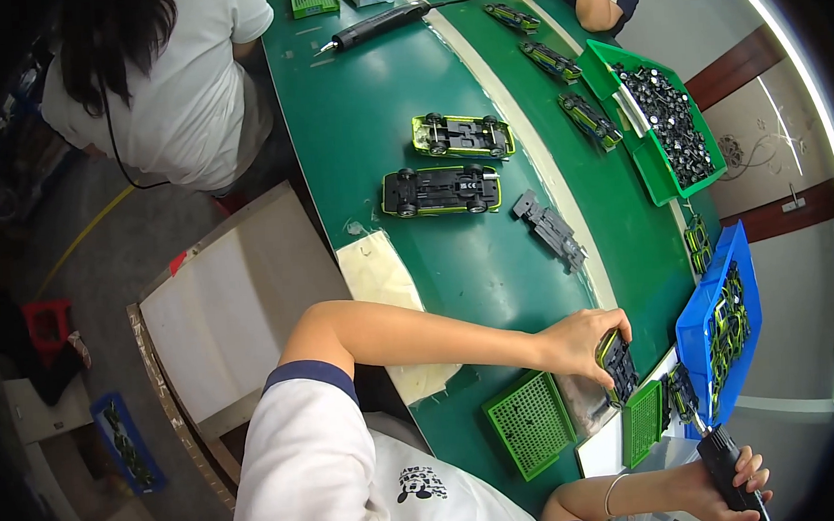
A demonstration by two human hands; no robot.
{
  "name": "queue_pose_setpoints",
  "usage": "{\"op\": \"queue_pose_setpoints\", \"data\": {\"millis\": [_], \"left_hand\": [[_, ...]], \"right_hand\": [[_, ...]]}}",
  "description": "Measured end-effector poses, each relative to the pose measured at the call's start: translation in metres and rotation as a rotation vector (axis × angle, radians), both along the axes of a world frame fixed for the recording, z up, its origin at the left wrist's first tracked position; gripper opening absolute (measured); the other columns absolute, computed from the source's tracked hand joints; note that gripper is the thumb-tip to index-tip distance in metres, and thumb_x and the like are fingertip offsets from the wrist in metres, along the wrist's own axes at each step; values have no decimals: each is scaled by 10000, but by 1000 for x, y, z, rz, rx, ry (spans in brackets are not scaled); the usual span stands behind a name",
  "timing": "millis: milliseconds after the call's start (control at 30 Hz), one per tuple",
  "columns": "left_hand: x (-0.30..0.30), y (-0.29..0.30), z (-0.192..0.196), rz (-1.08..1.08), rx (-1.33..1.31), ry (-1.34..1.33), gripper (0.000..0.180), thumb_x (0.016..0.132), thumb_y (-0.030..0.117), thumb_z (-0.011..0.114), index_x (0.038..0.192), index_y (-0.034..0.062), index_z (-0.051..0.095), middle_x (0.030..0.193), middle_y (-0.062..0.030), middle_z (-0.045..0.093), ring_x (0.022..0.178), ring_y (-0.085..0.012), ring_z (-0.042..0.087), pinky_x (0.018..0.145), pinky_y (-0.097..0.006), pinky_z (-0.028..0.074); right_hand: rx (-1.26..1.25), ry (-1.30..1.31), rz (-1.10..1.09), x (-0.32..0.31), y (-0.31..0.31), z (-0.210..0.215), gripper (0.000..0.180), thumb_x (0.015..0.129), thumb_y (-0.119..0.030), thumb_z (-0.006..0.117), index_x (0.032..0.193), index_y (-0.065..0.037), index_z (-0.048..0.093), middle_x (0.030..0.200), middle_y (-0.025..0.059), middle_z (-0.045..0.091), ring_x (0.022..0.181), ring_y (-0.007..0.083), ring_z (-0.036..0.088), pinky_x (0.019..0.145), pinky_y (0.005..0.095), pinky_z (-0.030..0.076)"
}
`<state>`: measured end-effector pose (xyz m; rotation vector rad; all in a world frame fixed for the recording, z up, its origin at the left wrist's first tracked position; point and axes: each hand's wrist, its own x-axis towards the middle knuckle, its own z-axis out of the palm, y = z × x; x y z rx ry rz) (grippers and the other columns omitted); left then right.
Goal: The person assembles toy cars on a production line by securing toy car parts to toy car chassis with screws using an electric screwdriver.
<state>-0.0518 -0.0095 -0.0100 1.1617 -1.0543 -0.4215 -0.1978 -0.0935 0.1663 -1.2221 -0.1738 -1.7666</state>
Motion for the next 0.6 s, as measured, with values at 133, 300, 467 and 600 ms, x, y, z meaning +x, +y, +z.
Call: {"op": "queue_pose_setpoints", "data": {"millis": [133, 300, 467, 600], "left_hand": [[13, 3, 1, -172, 119, -90, 583, 513, 175, 792, 977, 31, 470, 925, -119, 557, 890, -279, 551, 785, -347, 445], [23, 11, -10, -208, 151, -398, 647, 522, 211, 789, 1059, 38, 473, 1010, -122, 542, 1016, -278, 494, 908, -380, 350], [29, 51, 21, 262, 174, -621, 716, 588, 277, 765, 1178, 41, 435, 985, -129, 562, 964, -271, 529, 823, -385, 414], [61, 119, 47, 834, 801, -517, 579, 693, 336, 693, 1139, 19, 502, 577, -78, 590, 514, -220, 592, 482, -353, 468]], "right_hand": [[5, -11, 13, -4, -3, 0, 273, 859, -458, 478, 906, -189, 471, 637, -5, 442, 474, 120, 387, 422, 237, 346], [20, -18, 20, -14, -2, -5, 317, 757, -312, 630, 848, -68, 448, 700, 18, 390, 581, 106, 382, 554, 228, 329], [16, -41, 31, -18, -7, -6, 409, 786, -368, 605, 953, -24, 462, 713, 21, 364, 552, 94, 369, 499, 218, 314], [4, -72, 27, -13, -8, -7, 409, 796, -347, 598, 994, -18, 458, 718, 22, 351, 540, 96, 362, 473, 207, 293]]}}
